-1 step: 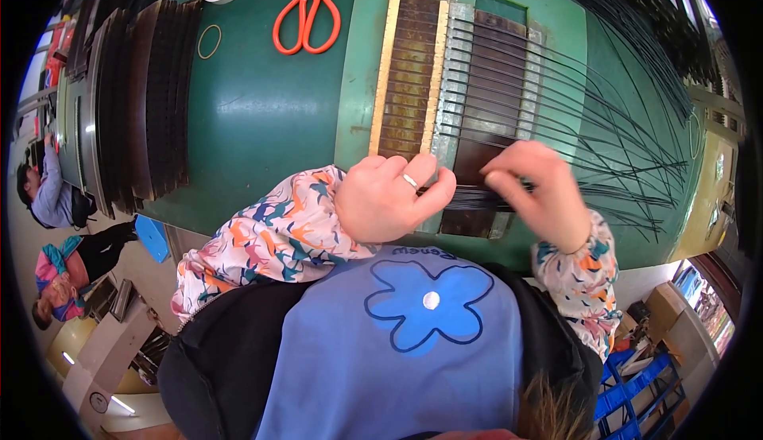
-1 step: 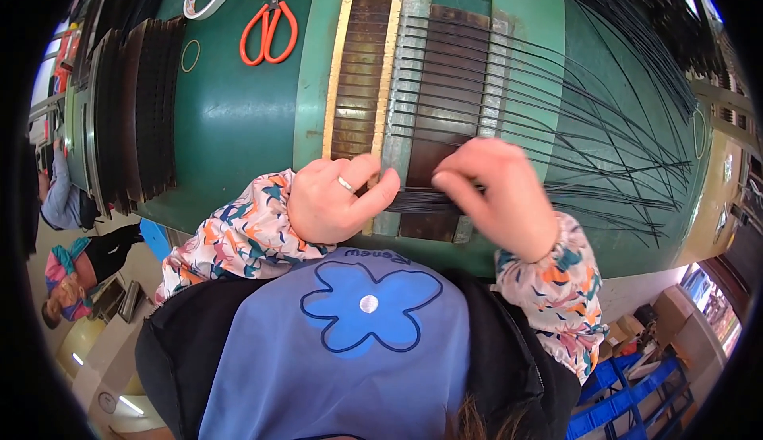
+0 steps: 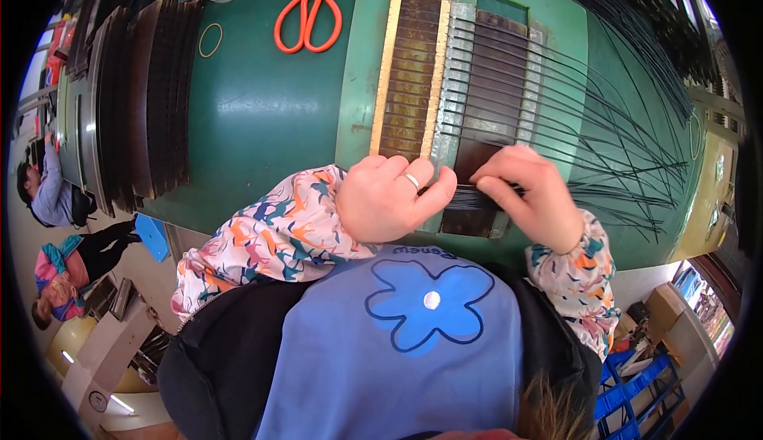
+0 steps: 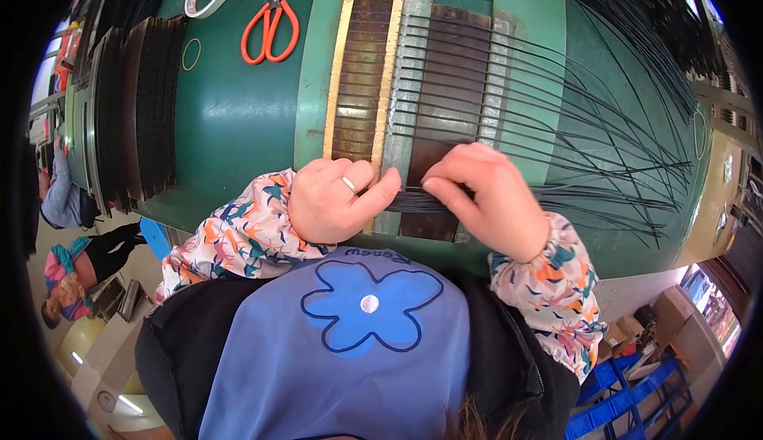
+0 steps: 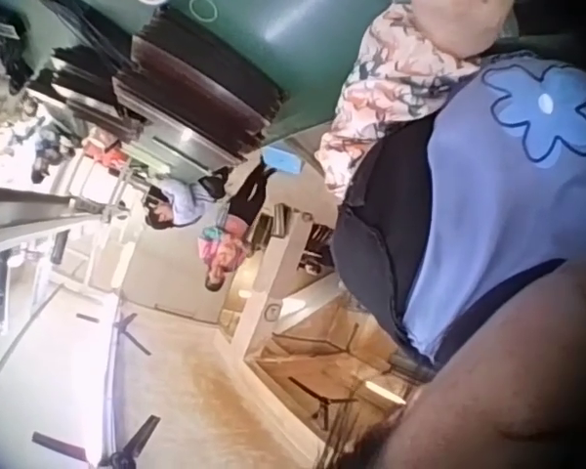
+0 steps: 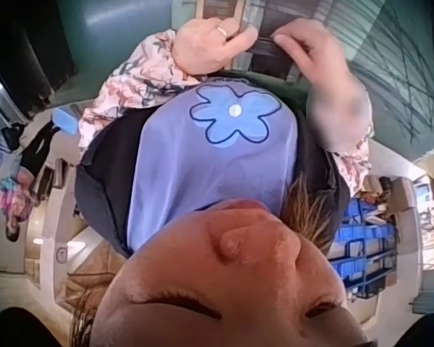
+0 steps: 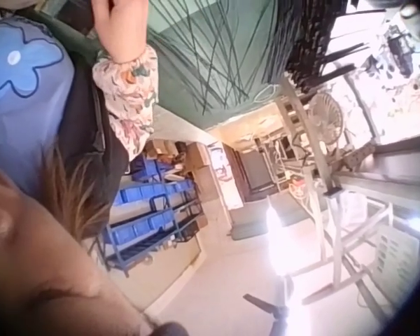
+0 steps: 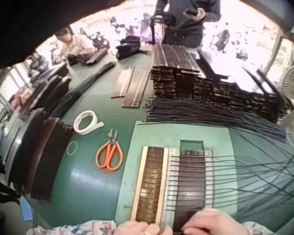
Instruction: Threading individual wires through a slot-based jig to organize and assemble a wire harness.
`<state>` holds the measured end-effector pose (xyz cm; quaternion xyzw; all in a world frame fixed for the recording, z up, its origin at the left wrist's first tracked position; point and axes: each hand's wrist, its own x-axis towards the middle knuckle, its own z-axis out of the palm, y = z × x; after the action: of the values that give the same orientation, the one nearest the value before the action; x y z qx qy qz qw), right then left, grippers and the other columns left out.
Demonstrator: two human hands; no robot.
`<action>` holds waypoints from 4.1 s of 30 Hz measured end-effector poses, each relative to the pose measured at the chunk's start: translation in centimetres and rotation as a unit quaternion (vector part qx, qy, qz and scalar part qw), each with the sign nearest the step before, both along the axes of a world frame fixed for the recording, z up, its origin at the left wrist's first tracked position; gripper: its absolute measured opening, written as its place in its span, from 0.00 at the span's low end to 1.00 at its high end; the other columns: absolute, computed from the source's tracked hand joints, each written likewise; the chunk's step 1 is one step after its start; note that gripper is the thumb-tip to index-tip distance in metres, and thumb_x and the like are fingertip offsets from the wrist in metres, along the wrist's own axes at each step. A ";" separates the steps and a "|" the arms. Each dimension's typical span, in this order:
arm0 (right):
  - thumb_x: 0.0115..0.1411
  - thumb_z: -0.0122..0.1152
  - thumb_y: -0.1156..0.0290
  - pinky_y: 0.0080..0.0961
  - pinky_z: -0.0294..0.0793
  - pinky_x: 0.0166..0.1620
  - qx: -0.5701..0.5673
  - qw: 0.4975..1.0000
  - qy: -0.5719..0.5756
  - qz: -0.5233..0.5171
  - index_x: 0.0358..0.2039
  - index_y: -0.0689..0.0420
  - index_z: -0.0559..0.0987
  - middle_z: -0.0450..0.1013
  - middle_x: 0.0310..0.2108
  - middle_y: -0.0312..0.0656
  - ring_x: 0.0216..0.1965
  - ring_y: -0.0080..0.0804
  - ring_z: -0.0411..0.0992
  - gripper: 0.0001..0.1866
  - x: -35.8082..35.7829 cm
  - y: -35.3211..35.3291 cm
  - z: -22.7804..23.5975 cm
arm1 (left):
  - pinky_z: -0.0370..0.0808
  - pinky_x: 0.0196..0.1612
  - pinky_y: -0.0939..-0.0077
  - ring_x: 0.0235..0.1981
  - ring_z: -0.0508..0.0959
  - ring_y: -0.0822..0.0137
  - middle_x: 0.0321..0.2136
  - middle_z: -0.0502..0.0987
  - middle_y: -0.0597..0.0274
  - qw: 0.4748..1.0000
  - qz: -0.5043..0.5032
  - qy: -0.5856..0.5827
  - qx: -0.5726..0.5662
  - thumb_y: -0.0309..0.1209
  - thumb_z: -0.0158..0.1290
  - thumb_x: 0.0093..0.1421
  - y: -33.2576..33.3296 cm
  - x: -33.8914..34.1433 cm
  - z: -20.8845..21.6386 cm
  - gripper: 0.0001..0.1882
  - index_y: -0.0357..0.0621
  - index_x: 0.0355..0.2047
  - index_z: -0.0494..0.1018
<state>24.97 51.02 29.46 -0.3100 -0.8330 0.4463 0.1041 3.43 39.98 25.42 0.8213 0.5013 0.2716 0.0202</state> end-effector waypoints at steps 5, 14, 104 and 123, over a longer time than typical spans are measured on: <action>0.56 0.62 0.77 0.29 0.71 0.37 -0.070 0.997 0.009 -0.003 0.30 0.61 0.78 0.73 0.26 0.42 0.31 0.39 0.71 0.02 -0.7 -0.6 -0.7 | 0.64 0.17 0.77 0.16 0.69 0.71 0.19 0.65 0.70 0.999 0.030 0.003 -0.016 0.29 0.60 0.46 -0.7 -0.1 0.1 0.16 0.44 0.39 0.79; 0.56 0.63 0.76 0.27 0.69 0.27 0.051 0.995 -0.040 -0.073 0.30 0.61 0.78 0.71 0.24 0.41 0.23 0.35 0.70 0.03 -1.7 -0.9 -1.2 | 0.64 0.17 0.77 0.16 0.68 0.71 0.16 0.62 0.70 0.998 0.068 -0.010 0.002 0.32 0.63 0.51 -1.0 -0.3 -0.6 0.15 0.43 0.39 0.79; 0.51 0.62 0.79 0.34 0.70 0.40 0.035 0.999 0.001 -0.028 0.29 0.61 0.80 0.74 0.28 0.45 0.33 0.42 0.72 0.04 0.4 -2.9 0.4 | 0.67 0.16 0.70 0.15 0.73 0.67 0.17 0.70 0.64 0.996 0.039 0.064 -0.044 0.32 0.50 0.51 -2.4 0.9 -0.7 0.28 0.44 0.55 0.70; 0.56 0.59 0.81 0.24 0.64 0.27 0.069 0.990 -0.001 -0.126 0.27 0.63 0.77 0.70 0.22 0.43 0.23 0.30 0.67 0.01 5.1 -3.1 0.6 | 0.67 0.18 0.73 0.18 0.73 0.69 0.23 0.68 0.65 0.999 0.022 0.032 -0.010 0.33 0.52 0.48 -3.6 0.4 -0.3 0.11 0.46 0.33 0.69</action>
<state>30.08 47.94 30.03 -0.4053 -0.8163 0.3703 0.1798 3.81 36.36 25.08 0.8183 0.5220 0.2405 0.0067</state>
